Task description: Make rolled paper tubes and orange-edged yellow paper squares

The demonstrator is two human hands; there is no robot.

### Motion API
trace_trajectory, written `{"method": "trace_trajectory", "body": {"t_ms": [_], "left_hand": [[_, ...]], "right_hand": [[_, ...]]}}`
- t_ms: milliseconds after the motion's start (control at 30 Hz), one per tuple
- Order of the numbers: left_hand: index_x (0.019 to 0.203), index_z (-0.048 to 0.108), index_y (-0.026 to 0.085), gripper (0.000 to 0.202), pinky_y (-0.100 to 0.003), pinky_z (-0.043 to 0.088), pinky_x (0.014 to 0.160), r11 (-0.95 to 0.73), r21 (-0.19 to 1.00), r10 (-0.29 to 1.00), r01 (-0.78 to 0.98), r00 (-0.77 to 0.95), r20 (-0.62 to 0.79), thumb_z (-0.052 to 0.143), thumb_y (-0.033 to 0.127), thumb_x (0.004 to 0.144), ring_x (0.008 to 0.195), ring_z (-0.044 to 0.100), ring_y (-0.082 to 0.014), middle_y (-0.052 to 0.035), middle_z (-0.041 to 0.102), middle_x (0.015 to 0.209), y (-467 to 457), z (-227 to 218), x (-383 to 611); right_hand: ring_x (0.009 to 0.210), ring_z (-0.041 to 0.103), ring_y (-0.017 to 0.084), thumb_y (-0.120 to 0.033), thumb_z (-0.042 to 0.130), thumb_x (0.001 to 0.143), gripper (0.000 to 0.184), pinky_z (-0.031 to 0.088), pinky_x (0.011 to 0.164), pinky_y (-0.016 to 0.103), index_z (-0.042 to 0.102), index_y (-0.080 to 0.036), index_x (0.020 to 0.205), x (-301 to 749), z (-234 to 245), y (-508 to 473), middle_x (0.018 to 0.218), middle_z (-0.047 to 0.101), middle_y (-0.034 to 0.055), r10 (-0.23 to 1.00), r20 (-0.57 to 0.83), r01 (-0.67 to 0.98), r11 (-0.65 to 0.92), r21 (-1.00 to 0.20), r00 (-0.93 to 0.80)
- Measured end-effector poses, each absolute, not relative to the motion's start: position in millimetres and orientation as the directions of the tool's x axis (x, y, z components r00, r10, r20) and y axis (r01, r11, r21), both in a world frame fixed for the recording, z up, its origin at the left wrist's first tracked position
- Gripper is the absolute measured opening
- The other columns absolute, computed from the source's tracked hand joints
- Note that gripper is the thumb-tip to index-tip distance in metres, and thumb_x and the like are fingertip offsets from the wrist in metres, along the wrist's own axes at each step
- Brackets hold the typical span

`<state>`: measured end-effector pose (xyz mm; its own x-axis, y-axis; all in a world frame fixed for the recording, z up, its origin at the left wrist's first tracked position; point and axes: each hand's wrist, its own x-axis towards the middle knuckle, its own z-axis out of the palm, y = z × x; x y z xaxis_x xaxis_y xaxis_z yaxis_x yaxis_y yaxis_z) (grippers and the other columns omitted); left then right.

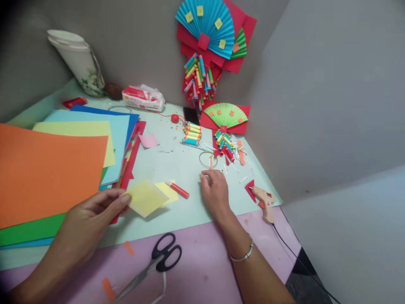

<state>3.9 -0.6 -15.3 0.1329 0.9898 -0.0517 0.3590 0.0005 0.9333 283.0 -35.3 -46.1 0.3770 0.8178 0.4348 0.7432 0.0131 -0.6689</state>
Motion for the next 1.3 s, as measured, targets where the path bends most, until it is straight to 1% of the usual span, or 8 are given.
{"method": "trace_trajectory", "body": {"t_ms": [100,233,433,733,833,933,1100,1300], "left_hand": [[0.080,0.071,0.024,0.027,-0.022,0.048,0.052,0.019,0.947,0.983,0.320,0.169,-0.076,0.067,0.051,0.077,0.062,0.063,-0.0161,0.0021,0.070,0.069,-1.1,-15.7,7.4],[0.080,0.070,0.023,0.029,-0.024,0.050,0.058,0.049,0.953,0.965,0.298,0.231,-0.122,0.068,0.051,0.076,0.065,0.063,-0.0163,0.0017,0.069,0.070,-5.0,-18.5,11.1],[0.091,0.067,0.023,0.031,-0.025,0.049,0.064,0.028,0.940,0.912,0.340,0.376,-0.163,0.065,0.051,0.080,0.072,0.064,-0.0174,0.0011,0.069,0.077,-15.1,-28.8,15.1],[0.085,0.065,0.021,0.030,-0.023,0.042,0.062,-0.009,0.938,0.840,0.346,0.511,-0.180,0.060,0.051,0.084,0.069,0.057,-0.0152,0.0025,0.063,0.071,-19.9,-21.8,20.3],[0.080,0.065,0.021,0.030,-0.022,0.039,0.057,0.033,0.937,0.842,0.348,0.496,-0.214,0.060,0.050,0.083,0.063,0.052,-0.0136,0.0042,0.057,0.065,-19.6,-23.4,19.8],[0.080,0.066,0.021,0.030,-0.021,0.037,0.055,0.089,0.940,0.840,0.330,0.482,-0.248,0.062,0.050,0.082,0.061,0.050,-0.0127,0.0050,0.056,0.064,-19.3,-25.1,19.1],[0.082,0.069,0.021,0.029,-0.021,0.043,0.060,0.123,0.941,0.857,0.316,0.443,-0.262,0.062,0.049,0.081,0.067,0.057,-0.0146,0.0031,0.065,0.070,-18.4,-22.2,19.9],[0.085,0.075,0.021,0.027,-0.022,0.050,0.066,0.054,0.941,0.874,0.334,0.440,-0.206,0.061,0.045,0.080,0.074,0.067,-0.0181,0.0011,0.074,0.075,-21.9,-20.9,22.0]], "right_hand": [[0.085,0.064,0.021,-0.035,0.058,0.090,0.020,0.052,0.078,0.036,0.071,-0.019,0.093,275.9,-38.0,-40.1,0.095,0.070,0.0077,0.850,0.372,0.646,0.049,-0.761,0.374],[0.085,0.065,0.019,-0.035,0.064,0.087,0.020,0.053,0.081,0.034,0.071,-0.021,0.099,232.4,-29.7,-56.1,0.097,0.073,0.0048,0.962,0.199,0.391,0.113,-0.913,0.186],[0.066,0.061,0.015,-0.030,0.067,0.083,0.011,0.049,0.063,0.027,0.070,-0.019,0.083,206.8,-29.4,-65.7,0.075,0.070,0.0022,0.996,-0.015,0.162,-0.029,-0.986,0.088],[0.075,0.061,0.015,-0.029,0.065,0.086,0.013,0.045,0.067,0.025,0.071,-0.018,0.090,210.5,-24.2,-69.5,0.082,0.068,0.0017,0.984,-0.144,0.309,-0.106,-0.945,-0.103],[0.074,0.062,0.015,-0.031,0.064,0.087,0.013,0.046,0.067,0.026,0.070,-0.019,0.089,208.8,-27.7,-69.0,0.082,0.069,0.0017,0.994,-0.095,0.343,-0.069,-0.937,-0.058],[0.080,0.065,0.017,-0.027,0.064,0.088,0.011,0.049,0.073,0.029,0.069,-0.019,0.093,207.9,-31.0,-68.8,0.088,0.071,0.0035,0.995,0.100,0.435,0.086,-0.896,0.009],[0.086,0.062,0.020,-0.015,0.059,0.090,0.013,0.049,0.078,0.035,0.066,-0.018,0.100,201.6,-27.0,-73.3,0.089,0.069,0.0071,0.774,0.632,0.710,0.462,-0.531,-0.030],[0.079,0.060,0.020,-0.013,0.058,0.091,0.011,0.046,0.070,0.035,0.067,-0.017,0.095,193.1,-23.3,-76.1,0.083,0.068,0.0053,0.721,0.659,0.816,0.503,-0.285,-0.214]]}}
